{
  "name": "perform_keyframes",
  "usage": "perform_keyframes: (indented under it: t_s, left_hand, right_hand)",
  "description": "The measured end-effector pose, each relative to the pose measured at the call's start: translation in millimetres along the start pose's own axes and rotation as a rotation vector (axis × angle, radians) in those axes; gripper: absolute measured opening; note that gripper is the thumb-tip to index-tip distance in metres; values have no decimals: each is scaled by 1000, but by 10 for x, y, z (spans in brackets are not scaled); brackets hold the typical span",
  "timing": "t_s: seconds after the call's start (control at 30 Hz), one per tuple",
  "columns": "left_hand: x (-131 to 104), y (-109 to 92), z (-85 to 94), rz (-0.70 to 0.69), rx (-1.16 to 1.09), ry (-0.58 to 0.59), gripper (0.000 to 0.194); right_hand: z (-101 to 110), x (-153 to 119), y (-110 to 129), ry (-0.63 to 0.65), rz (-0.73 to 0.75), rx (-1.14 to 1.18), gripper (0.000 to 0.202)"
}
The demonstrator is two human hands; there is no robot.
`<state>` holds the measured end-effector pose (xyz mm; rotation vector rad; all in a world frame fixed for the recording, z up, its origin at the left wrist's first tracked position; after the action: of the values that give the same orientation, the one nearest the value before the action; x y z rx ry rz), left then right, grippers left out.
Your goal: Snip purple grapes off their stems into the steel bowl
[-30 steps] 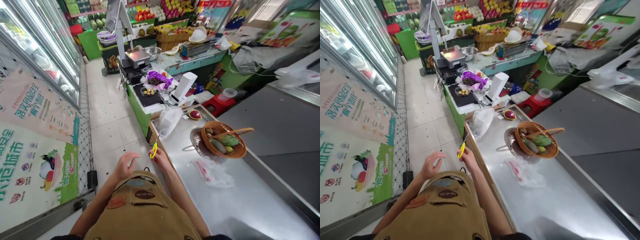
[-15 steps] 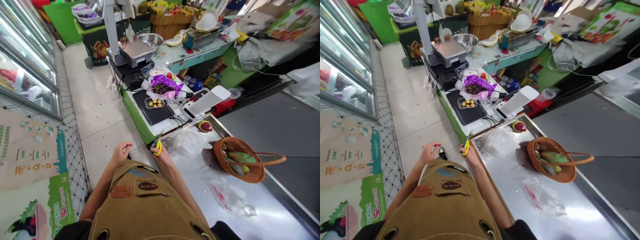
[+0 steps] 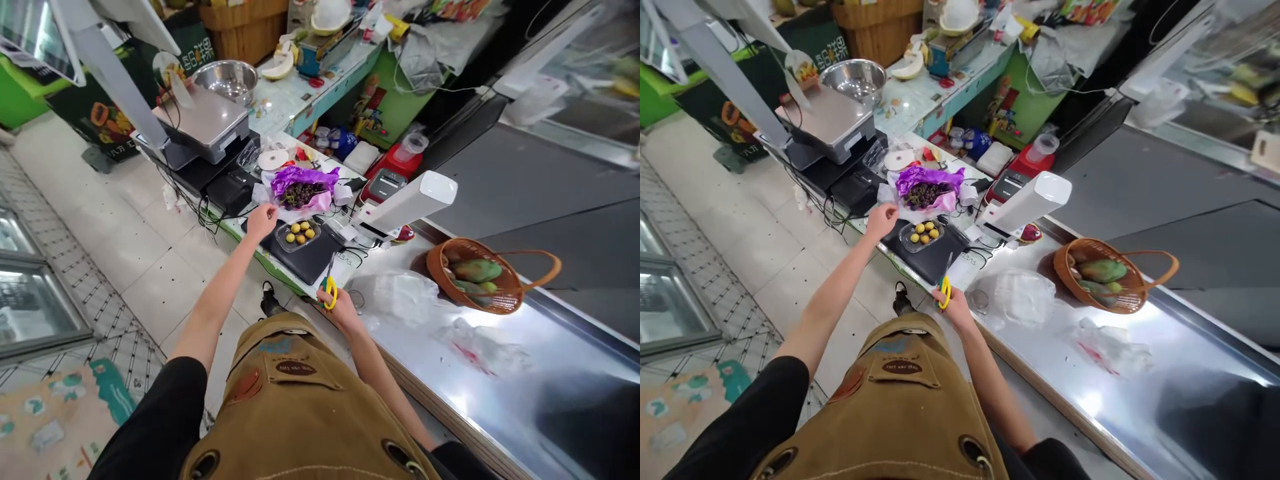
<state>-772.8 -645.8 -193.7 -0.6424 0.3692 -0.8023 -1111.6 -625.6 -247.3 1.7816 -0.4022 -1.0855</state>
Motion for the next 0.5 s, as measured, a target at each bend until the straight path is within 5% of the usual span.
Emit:
perform_keyframes:
  t_s: [0.17, 0.33, 0.5]
  left_hand:
    - [854, 57, -384, 99, 185, 113, 30]
    - [1005, 107, -594, 56, 295, 201, 25]
    - [1060, -129, -562, -38, 310, 192, 29]
  right_hand:
    - [108, 478, 235, -147, 30, 85, 37]
    - [280, 832, 359, -312, 31, 183, 37]
    - [321, 1129, 479, -333, 25, 222, 36]
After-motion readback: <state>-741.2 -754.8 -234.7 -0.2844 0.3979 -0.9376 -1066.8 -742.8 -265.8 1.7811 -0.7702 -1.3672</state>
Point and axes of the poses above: each hand's wrist, its own x-axis towards the middle knuckle, its own z-axis out of the back of the hand, y = z × x, the point moved 6 cm from there along x, towards the middle knuckle, and after that the axes turned 3 degrees about z, right-handed, at the moved point
